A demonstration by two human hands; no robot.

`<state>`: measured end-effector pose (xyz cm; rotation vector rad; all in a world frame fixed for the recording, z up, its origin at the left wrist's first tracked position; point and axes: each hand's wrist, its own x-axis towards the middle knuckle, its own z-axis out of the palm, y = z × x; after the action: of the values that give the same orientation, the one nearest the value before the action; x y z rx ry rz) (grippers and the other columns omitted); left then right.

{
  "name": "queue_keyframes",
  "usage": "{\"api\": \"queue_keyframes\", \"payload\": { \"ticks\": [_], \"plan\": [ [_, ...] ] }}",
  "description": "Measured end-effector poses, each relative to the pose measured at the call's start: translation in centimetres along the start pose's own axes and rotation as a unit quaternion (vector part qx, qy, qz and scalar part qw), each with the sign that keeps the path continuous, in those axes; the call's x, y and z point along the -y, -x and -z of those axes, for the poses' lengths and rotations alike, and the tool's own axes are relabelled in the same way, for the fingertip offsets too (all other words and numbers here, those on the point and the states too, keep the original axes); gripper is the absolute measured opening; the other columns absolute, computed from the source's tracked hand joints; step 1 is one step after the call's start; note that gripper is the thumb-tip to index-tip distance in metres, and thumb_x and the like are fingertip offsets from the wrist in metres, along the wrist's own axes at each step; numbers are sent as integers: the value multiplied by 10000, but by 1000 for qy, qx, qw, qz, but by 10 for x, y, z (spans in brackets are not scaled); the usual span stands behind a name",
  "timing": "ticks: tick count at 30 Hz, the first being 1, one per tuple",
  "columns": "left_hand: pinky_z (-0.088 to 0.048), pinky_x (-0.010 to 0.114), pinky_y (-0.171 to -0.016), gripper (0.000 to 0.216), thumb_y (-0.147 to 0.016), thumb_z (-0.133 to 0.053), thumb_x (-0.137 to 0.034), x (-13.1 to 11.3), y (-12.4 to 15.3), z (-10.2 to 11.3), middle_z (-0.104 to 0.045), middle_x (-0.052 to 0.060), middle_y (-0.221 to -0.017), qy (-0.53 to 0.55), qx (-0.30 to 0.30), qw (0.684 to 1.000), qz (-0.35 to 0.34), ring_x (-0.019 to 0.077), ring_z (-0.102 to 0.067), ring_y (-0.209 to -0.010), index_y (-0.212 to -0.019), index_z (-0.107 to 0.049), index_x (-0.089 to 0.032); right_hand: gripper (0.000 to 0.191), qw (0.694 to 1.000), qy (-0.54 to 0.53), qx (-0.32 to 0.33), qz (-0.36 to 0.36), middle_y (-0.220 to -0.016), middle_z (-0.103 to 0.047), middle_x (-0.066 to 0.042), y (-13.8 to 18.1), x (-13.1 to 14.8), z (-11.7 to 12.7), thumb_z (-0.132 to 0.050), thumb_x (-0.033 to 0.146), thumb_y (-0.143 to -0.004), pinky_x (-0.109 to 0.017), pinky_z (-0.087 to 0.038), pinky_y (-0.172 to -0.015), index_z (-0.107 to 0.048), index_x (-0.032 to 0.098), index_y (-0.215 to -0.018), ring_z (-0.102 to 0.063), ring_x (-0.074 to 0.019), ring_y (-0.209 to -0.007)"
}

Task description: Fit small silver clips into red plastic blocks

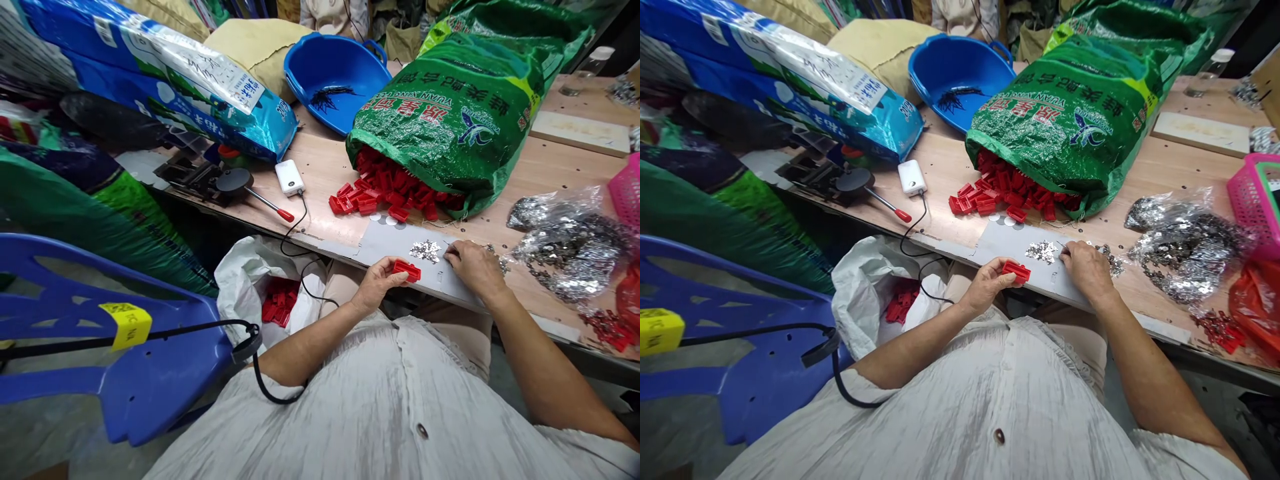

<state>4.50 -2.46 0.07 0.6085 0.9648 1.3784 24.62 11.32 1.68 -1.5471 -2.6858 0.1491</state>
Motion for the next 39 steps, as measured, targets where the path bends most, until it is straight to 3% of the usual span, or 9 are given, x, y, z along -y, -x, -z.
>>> {"api": "queue_keyframes", "payload": {
  "ticks": [13, 20, 24, 29, 31, 39],
  "plan": [
    [-550, 287, -750, 453, -686, -838, -370, 2, -1, 2, -711, 75, -964, -4, -6, 1000, 0, 159, -681, -837, -1020, -640, -137, 143, 998, -53, 20, -36, -996, -721, -85, -8, -2, 1, -557, 304, -886, -351, -413, -748, -654, 216, -942, -644, -256, -890],
    [-567, 351, -819, 434, -700, -832, -353, 1, -1, 3, -697, 58, -957, 11, -8, 1000, -3, 163, -677, -854, -1025, -627, -151, 162, 992, -115, 4, -53, -892, -704, -86, -6, 4, 6, -501, 275, -874, -352, -396, -715, -611, 222, -979, -619, -253, -804],
    [-566, 378, -872, 457, -723, -815, -330, -2, -1, 0, -684, 43, -947, 15, 11, 1000, -17, 158, -666, -876, -1105, -621, -169, 184, 958, -286, -6, -18, -914, -682, -50, 2, 6, 5, -523, 319, -862, -323, -410, -710, -618, 218, -983, -581, -194, -758],
    [-546, 332, -907, 546, -759, -771, -319, -5, -3, -2, -657, 50, -1086, -63, 15, 995, -76, 164, -621, -978, -1271, -611, -216, 318, 870, -484, 93, 32, -777, -601, -2, 23, 26, 11, -530, 458, -888, -276, -374, -580, -642, 199, -1035, -472, -130, -618],
    [-530, 293, -916, 533, -780, -748, -310, -6, -3, -3, -632, 58, -1176, -122, 11, 987, -102, 170, -605, -1036, -1291, -617, -231, 322, 849, -519, 93, 34, -778, -594, 2, 31, 37, 13, -562, 485, -873, -266, -381, -574, -623, 204, -1019, -477, -126, -628],
    [-552, 278, -912, 436, -823, -699, -291, -13, 7, -14, -601, 59, -1146, -210, 44, 963, -165, 183, -587, -1084, -1257, -664, -267, 347, 852, -522, 40, 22, -839, -625, -23, 38, 50, 4, -643, 542, -816, -278, -449, -636, -564, 226, -936, -547, -159, -734]
  ]
}}
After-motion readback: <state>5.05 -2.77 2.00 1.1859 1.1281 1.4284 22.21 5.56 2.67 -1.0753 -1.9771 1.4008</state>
